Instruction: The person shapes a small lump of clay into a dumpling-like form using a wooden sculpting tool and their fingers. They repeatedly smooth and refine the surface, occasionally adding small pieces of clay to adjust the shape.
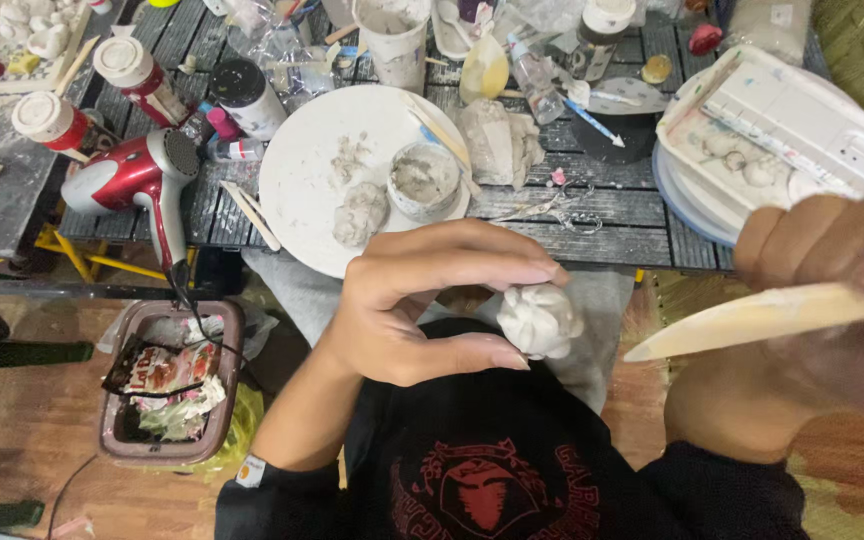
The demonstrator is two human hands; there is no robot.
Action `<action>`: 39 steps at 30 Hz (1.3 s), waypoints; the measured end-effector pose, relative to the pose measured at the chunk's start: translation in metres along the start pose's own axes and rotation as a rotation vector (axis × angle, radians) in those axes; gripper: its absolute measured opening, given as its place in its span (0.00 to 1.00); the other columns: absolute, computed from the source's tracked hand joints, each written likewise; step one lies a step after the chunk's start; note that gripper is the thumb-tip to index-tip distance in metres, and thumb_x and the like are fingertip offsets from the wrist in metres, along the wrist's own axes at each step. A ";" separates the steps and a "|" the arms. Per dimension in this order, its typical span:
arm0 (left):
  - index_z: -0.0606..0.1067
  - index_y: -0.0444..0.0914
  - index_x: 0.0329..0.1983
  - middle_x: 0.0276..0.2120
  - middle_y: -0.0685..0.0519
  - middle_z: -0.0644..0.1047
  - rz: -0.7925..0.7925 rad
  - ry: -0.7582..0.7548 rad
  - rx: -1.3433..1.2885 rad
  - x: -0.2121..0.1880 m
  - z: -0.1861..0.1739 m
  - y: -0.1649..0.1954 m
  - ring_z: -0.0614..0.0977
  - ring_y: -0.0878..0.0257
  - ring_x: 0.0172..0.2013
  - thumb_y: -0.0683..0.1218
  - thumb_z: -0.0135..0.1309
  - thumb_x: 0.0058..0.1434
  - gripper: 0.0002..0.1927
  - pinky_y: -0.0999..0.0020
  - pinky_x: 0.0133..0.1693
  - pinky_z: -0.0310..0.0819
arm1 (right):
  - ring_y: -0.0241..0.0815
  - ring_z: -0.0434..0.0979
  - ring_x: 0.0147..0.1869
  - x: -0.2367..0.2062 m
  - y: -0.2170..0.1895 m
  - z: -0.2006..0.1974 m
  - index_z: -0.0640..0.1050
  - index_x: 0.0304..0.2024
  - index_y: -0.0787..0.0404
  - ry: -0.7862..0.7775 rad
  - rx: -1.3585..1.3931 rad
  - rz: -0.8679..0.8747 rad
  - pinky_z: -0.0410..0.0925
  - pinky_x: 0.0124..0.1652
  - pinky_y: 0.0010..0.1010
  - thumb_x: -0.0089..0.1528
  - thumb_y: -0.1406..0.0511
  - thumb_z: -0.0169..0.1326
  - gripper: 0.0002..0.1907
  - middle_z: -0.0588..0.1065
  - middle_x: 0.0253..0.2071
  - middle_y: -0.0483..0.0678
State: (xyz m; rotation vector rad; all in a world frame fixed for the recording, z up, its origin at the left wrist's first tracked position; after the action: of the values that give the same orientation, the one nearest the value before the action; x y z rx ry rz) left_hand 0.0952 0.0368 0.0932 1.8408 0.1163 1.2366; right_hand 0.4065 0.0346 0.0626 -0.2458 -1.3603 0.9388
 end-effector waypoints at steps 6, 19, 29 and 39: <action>0.76 0.32 0.60 0.54 0.41 0.81 -0.050 0.012 -0.094 -0.005 0.001 -0.007 0.85 0.55 0.54 0.37 0.70 0.62 0.23 0.66 0.57 0.83 | 0.37 0.63 0.22 -0.020 0.003 -0.007 0.77 0.44 0.57 0.020 -0.083 -0.130 0.61 0.26 0.32 0.66 0.54 0.46 0.15 0.65 0.24 0.44; 0.77 0.31 0.59 0.54 0.41 0.81 -0.085 -0.027 -0.067 -0.003 0.002 -0.004 0.86 0.55 0.54 0.37 0.70 0.62 0.23 0.67 0.56 0.85 | 0.43 0.68 0.24 0.001 -0.004 0.014 0.76 0.40 0.60 -0.150 -0.105 -0.014 0.68 0.25 0.38 0.60 0.63 0.47 0.10 0.72 0.23 0.50; 0.77 0.31 0.58 0.54 0.41 0.80 -0.056 -0.035 -0.078 -0.004 0.003 -0.006 0.86 0.55 0.53 0.37 0.68 0.63 0.21 0.66 0.58 0.84 | 0.41 0.67 0.23 0.002 -0.003 0.013 0.77 0.40 0.61 -0.126 -0.075 0.024 0.67 0.26 0.37 0.59 0.65 0.46 0.12 0.73 0.23 0.49; 0.76 0.33 0.58 0.53 0.40 0.80 0.030 0.004 -0.014 -0.005 0.005 -0.009 0.85 0.51 0.53 0.38 0.70 0.59 0.25 0.60 0.57 0.84 | 0.40 0.68 0.23 -0.003 -0.005 0.017 0.77 0.41 0.60 -0.100 -0.113 -0.078 0.66 0.23 0.35 0.62 0.64 0.47 0.10 0.70 0.21 0.48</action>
State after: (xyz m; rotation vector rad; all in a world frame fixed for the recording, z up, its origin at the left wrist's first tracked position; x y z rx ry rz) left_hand 0.1004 0.0367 0.0830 1.8344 0.0820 1.2586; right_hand 0.3933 0.0232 0.0676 -0.2326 -1.5070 0.8196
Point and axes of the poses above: each hand's wrist, its own x-axis towards the middle knuckle, its own z-axis out of the palm, y = z × x, the point moved 4 cm from there along x, towards the middle knuckle
